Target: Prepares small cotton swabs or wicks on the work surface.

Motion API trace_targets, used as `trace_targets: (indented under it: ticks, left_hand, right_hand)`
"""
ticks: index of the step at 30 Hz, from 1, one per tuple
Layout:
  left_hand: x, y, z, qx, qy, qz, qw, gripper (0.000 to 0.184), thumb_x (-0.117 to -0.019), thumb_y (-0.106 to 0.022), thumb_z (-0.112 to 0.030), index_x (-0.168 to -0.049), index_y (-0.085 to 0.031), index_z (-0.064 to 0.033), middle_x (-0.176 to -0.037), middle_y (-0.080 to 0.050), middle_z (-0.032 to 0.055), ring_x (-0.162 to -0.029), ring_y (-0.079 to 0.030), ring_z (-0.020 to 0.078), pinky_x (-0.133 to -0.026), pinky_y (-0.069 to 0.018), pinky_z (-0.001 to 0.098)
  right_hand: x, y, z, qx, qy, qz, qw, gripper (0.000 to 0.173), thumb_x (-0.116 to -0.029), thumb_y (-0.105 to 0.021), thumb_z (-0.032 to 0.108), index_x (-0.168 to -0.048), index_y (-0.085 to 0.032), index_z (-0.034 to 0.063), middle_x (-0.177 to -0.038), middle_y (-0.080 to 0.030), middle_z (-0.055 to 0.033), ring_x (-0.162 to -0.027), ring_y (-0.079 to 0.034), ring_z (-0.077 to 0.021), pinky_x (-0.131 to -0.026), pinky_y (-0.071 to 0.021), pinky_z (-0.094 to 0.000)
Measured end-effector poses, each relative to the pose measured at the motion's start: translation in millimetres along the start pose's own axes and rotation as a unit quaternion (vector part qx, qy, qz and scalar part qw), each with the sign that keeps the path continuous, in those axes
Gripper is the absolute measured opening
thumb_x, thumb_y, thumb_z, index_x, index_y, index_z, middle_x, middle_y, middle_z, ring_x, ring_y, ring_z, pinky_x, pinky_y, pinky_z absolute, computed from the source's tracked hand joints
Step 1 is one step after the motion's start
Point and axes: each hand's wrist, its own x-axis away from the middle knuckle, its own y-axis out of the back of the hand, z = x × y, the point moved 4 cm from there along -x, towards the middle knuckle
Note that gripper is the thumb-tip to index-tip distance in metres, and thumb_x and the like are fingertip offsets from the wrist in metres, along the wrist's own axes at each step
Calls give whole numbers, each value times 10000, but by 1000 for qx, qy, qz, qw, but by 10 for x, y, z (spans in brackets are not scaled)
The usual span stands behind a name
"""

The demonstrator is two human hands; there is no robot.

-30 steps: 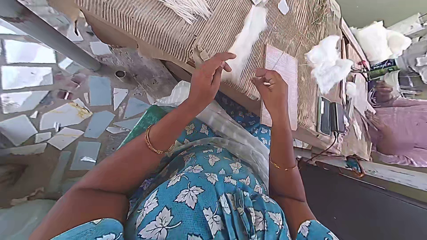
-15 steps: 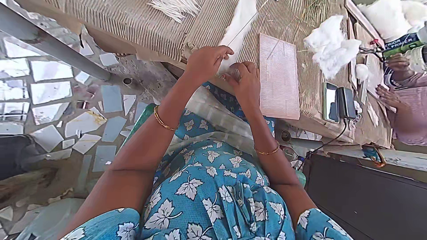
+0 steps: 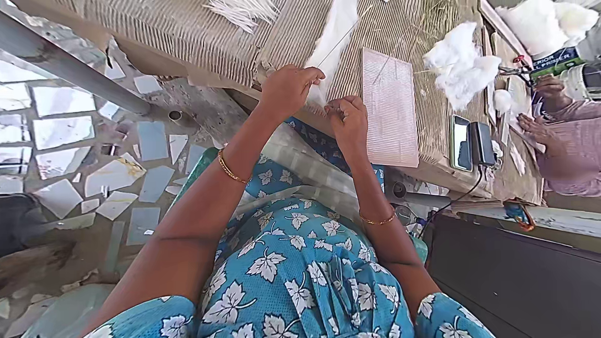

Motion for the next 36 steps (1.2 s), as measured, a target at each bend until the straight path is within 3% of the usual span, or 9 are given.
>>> trace_targets:
  ticks: [3, 8, 12, 16, 19, 22, 26, 30, 36]
  left_hand:
    - [1, -10, -4, -7, 3, 0, 1000, 356, -1082, -407, -72, -1299, -686, -104, -1202, -744, 119, -1113, -682, 416, -919, -508, 597]
    - [-9, -13, 34, 14, 15, -5, 1000, 381, -1108, -362, -127, -1315, -681, -111, -1219, -743, 103, -1160, -669, 397, -974, -484, 602]
    - [35, 18, 20, 31, 7, -57, 998, 379, -1105, -364, -107, -1307, -683, -75, -1231, -735, 125, -1145, -662, 376, -1011, -466, 535]
    - [70, 54, -289, 8, -57, -122, 991, 366, -1085, -382, -50, -1252, -708, -47, -1183, -741, 154, -1068, -667, 356, -980, -470, 449]
    - [38, -46, -770, 8, -101, -107, 989, 350, -1064, -427, -33, -1244, -723, -86, -1136, -757, 119, -1078, -656, 339, -979, -440, 467]
    - [-117, -283, -1115, 14, -93, -26, 995, 321, -1064, -482, -90, -1280, -717, -123, -1137, -755, 102, -1128, -653, 356, -995, -438, 538]
    - [-360, -600, -1200, 47, -47, 73, 995, 316, -1054, -600, -231, -1331, -691, -110, -1212, -735, 128, -1182, -635, 378, -1043, -454, 535]
    - [-410, -736, -1276, -3, -17, 112, 994, 288, -1038, -631, -283, -1273, -721, -144, -1174, -741, 136, -1202, -622, 395, -1024, -433, 581]
    - [-405, -798, -1323, -34, -7, 96, 995, 241, -1059, -585, -251, -1127, -744, -84, -1065, -748, 153, -1113, -666, 384, -936, -488, 565]
  right_hand:
    - [94, 207, -65, -54, -31, 23, 998, 155, -971, -683, 188, -1005, -776, 68, -1095, -656, -124, -1055, -589, -234, -925, -455, -402]
    - [184, 700, -290, -117, -84, 30, 989, 152, -980, -682, 197, -1025, -745, 67, -1109, -634, -81, -1039, -597, -93, -854, -505, -209]
    - [151, 1106, -711, -169, -142, 16, 975, 191, -984, -674, 220, -1063, -729, 55, -1111, -655, -51, -1011, -607, -55, -897, -499, -233]
    - [61, 1296, -1041, -166, -196, 47, 965, 193, -1005, -647, 213, -1097, -708, 55, -923, -661, 27, -796, -564, 12, -761, -475, -208]
    - [3, 1332, -1139, -119, -199, 86, 969, 204, -1014, -637, 194, -1122, -711, 39, -932, -667, -5, -778, -544, -8, -763, -460, -234]
    - [-46, 1296, -1134, -104, -181, 106, 972, 204, -1013, -637, 185, -1128, -715, 35, -993, -683, -39, -834, -577, -36, -796, -476, -261]
    - [-7, 1219, -1126, -126, -154, 107, 974, 209, -1016, -627, 177, -1128, -716, 24, -1186, -649, -120, -1028, -621, -131, -923, -503, -317]
    - [11, 1201, -1167, -124, -137, 95, 978, 206, -1024, -611, 181, -1123, -722, 38, -1176, -653, -118, -1014, -615, -146, -910, -492, -345]
    - [28, 1181, -1183, -152, -131, 94, 975, 200, -1013, -631, 192, -1129, -725, 59, -1187, -638, -106, -1003, -611, -127, -893, -500, -318]
